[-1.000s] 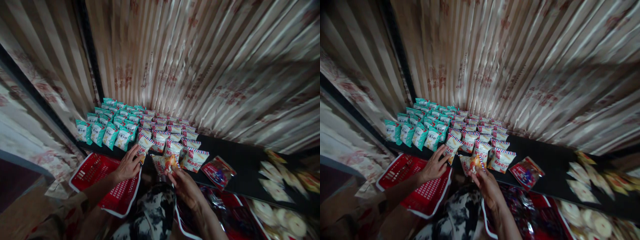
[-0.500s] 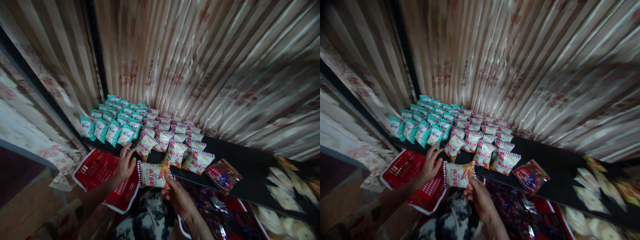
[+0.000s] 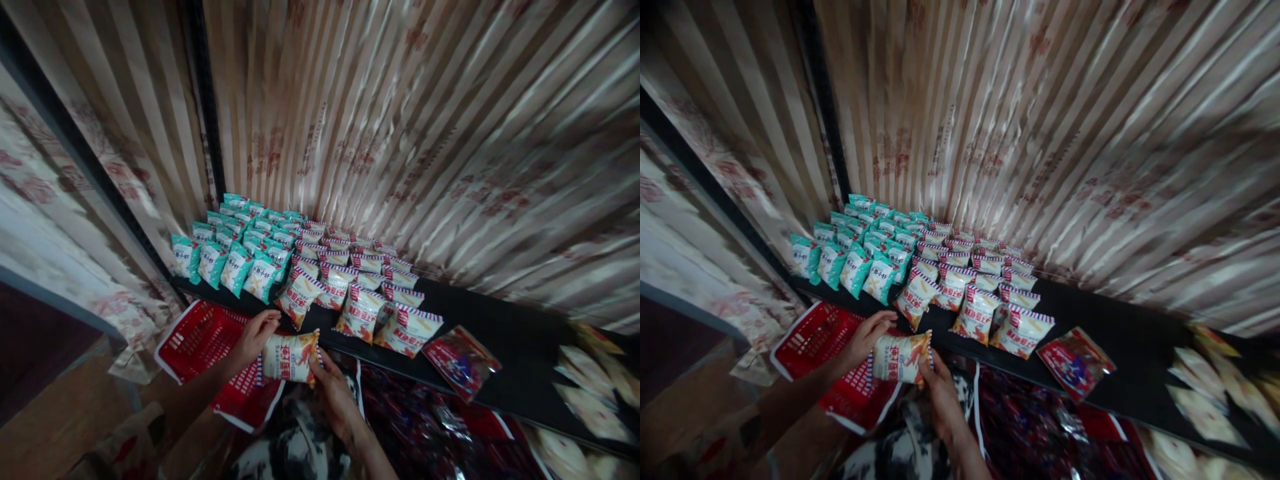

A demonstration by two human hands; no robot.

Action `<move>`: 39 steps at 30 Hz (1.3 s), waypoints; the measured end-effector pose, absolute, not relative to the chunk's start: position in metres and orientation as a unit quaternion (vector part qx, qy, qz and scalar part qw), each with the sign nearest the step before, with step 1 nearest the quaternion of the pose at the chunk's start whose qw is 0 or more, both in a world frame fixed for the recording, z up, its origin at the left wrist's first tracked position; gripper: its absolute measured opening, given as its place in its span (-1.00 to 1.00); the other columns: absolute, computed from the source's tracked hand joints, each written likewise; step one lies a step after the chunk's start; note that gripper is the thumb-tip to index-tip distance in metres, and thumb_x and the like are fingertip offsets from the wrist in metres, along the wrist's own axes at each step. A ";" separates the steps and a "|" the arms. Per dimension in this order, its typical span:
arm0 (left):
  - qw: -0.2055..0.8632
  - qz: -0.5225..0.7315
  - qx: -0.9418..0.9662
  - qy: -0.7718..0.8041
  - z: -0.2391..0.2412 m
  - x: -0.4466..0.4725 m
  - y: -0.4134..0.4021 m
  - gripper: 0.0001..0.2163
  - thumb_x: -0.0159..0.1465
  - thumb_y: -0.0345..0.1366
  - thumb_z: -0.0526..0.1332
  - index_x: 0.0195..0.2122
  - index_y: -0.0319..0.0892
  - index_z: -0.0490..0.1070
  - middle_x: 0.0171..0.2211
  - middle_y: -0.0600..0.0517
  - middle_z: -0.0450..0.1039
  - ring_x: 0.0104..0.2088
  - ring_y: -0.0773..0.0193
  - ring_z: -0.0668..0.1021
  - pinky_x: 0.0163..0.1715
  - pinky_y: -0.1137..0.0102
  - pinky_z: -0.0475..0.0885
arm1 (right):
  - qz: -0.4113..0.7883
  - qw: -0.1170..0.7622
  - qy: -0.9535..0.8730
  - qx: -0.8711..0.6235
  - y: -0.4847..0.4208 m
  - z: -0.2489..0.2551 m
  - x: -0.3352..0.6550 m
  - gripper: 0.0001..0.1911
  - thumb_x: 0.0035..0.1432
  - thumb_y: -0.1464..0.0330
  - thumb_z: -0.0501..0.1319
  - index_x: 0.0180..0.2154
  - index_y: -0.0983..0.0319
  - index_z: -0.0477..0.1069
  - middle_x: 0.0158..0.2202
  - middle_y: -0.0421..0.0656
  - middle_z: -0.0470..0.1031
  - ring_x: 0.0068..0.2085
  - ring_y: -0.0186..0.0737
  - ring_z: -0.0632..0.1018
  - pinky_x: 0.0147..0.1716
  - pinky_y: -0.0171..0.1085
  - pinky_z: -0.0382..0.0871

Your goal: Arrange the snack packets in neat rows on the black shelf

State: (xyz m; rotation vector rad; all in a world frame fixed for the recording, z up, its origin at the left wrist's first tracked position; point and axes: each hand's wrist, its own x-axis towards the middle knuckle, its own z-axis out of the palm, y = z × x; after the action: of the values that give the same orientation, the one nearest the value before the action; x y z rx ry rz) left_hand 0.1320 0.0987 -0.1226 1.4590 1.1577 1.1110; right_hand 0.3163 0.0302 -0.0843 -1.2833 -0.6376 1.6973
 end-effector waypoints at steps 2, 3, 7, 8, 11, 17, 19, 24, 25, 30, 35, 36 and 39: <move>0.546 0.431 0.552 0.460 -0.121 0.136 0.099 -0.72 0.23 -0.16 0.10 -0.11 -0.19 0.36 -0.18 -0.10 0.50 -0.28 0.22 0.58 -0.30 0.34 0.48 | 0.684 0.434 -0.255 -0.528 0.028 -0.088 0.317 -0.45 -0.14 0.06 0.35 -0.12 0.21 0.43 -0.32 -0.16 0.58 -0.28 -0.17 0.56 -0.27 -0.24 0.41; 0.563 0.420 0.539 0.465 -0.121 0.138 0.098 -0.71 0.19 -0.18 0.13 -0.13 -0.22 0.37 -0.22 -0.09 0.51 -0.31 0.23 0.57 -0.31 0.35 0.47 | 0.686 0.420 -0.257 -0.535 0.027 -0.090 0.318 -0.45 -0.14 0.06 0.34 -0.13 0.22 0.44 -0.32 -0.15 0.58 -0.29 -0.17 0.56 -0.26 -0.24 0.41; 0.547 0.395 0.535 0.509 -0.125 0.152 0.082 -0.80 0.09 -0.31 0.18 -0.25 -0.25 0.41 -0.37 -0.02 0.51 -0.34 0.28 0.54 -0.30 0.43 0.42 | 0.683 0.331 -0.334 -0.559 0.018 -0.088 0.337 -0.46 -0.12 -0.02 0.29 -0.24 0.27 0.50 -0.32 -0.11 0.58 -0.27 -0.11 0.56 -0.21 -0.21 0.39; 0.545 0.390 0.541 0.508 -0.127 0.156 0.076 -0.81 0.10 -0.33 0.16 -0.27 -0.24 0.42 -0.36 -0.02 0.51 -0.33 0.29 0.54 -0.29 0.44 0.42 | 0.677 0.296 -0.371 -0.562 0.017 -0.085 0.346 -0.45 -0.11 -0.04 0.26 -0.27 0.28 0.51 -0.32 -0.10 0.58 -0.25 -0.08 0.56 -0.20 -0.20 0.39; 0.547 0.360 0.564 0.502 -0.131 0.171 0.055 -0.81 0.11 -0.39 0.10 -0.27 -0.22 0.45 -0.37 0.01 0.52 -0.32 0.30 0.53 -0.30 0.47 0.41 | 0.645 0.203 -0.456 -0.579 0.014 -0.072 0.371 -0.44 -0.03 -0.04 0.19 -0.22 0.30 0.51 -0.26 -0.07 0.58 -0.18 -0.01 0.55 -0.18 -0.18 0.39; 0.517 0.337 0.581 0.530 -0.118 0.192 0.044 -0.79 0.12 -0.45 0.07 -0.27 -0.20 0.45 -0.38 0.03 0.53 -0.32 0.31 0.54 -0.29 0.47 0.42 | 0.414 0.226 -0.596 -0.650 0.015 -0.051 0.374 -0.43 0.09 0.07 0.11 0.09 0.19 0.31 0.10 -0.03 0.37 0.13 -0.03 0.36 0.10 -0.10 0.21; 0.488 0.360 0.611 0.510 -0.109 0.193 0.051 -0.77 0.13 -0.45 0.06 -0.24 -0.18 0.44 -0.32 0.02 0.54 -0.28 0.31 0.55 -0.23 0.46 0.42 | 0.350 0.210 -0.680 -0.609 0.018 -0.044 0.361 -0.45 0.09 0.08 0.14 0.08 0.17 0.32 0.13 -0.03 0.34 0.16 -0.02 0.32 0.13 -0.07 0.17; 0.461 0.393 0.624 0.493 -0.094 0.188 0.072 -0.76 0.13 -0.46 0.05 -0.22 -0.21 0.43 -0.32 0.01 0.54 -0.32 0.32 0.55 -0.26 0.46 0.43 | 0.272 0.125 -0.789 -0.536 0.032 -0.027 0.335 -0.30 -0.04 0.14 0.29 0.12 0.25 0.24 0.00 0.02 0.45 0.04 0.02 0.42 0.18 0.08 0.00; 0.463 0.396 0.618 0.497 -0.092 0.187 0.076 -0.76 0.13 -0.46 0.05 -0.23 -0.21 0.43 -0.35 0.02 0.54 -0.36 0.33 0.55 -0.30 0.47 0.43 | 0.270 0.127 -0.784 -0.545 0.035 -0.024 0.331 -0.34 -0.01 0.17 0.27 0.11 0.27 0.24 -0.01 0.03 0.45 0.03 0.00 0.43 0.17 0.06 0.04; 0.390 0.405 0.643 0.520 -0.079 0.182 0.090 -0.81 0.17 -0.44 0.04 -0.32 -0.18 0.43 -0.39 0.04 0.53 -0.39 0.33 0.55 -0.33 0.49 0.41 | 0.291 0.130 -0.749 -0.581 0.045 -0.021 0.310 -0.53 0.08 0.34 0.10 0.05 0.31 0.23 -0.12 0.03 0.49 -0.08 -0.06 0.50 -0.09 -0.17 0.33; 0.339 0.408 0.648 0.547 -0.072 0.180 0.099 -0.83 0.19 -0.43 0.03 -0.35 -0.17 0.42 -0.37 0.03 0.51 -0.35 0.31 0.53 -0.28 0.45 0.39 | 0.336 0.166 -0.697 -0.612 0.046 -0.034 0.290 -0.42 0.12 0.38 -0.03 0.19 0.37 0.06 -0.17 0.07 0.53 -0.26 -0.08 0.57 -0.25 -0.22 0.35; 0.346 0.403 0.645 0.549 -0.072 0.179 0.101 -0.83 0.19 -0.42 0.03 -0.35 -0.17 0.42 -0.38 0.04 0.51 -0.36 0.32 0.53 -0.29 0.45 0.39 | 0.346 0.179 -0.682 -0.619 0.047 -0.038 0.289 -0.41 0.12 0.37 -0.02 0.20 0.37 0.05 -0.20 0.06 0.55 -0.28 -0.08 0.57 -0.25 -0.21 0.35; 0.424 0.379 0.619 0.542 -0.077 0.175 0.107 -0.78 0.26 -0.31 -0.01 -0.36 -0.17 0.42 -0.48 0.07 0.47 -0.45 0.34 0.51 -0.38 0.47 0.40 | 0.394 0.263 -0.596 -0.648 0.054 -0.047 0.291 -0.41 0.14 0.21 0.04 0.18 0.29 0.15 -0.19 -0.01 0.56 -0.21 -0.07 0.57 -0.17 -0.19 0.34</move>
State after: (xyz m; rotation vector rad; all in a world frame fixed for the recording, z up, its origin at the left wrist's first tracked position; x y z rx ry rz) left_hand 0.1752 0.1073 -0.0766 1.5477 1.3557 0.9477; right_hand 0.2913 0.0539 -0.0475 -1.7534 -1.6127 1.0652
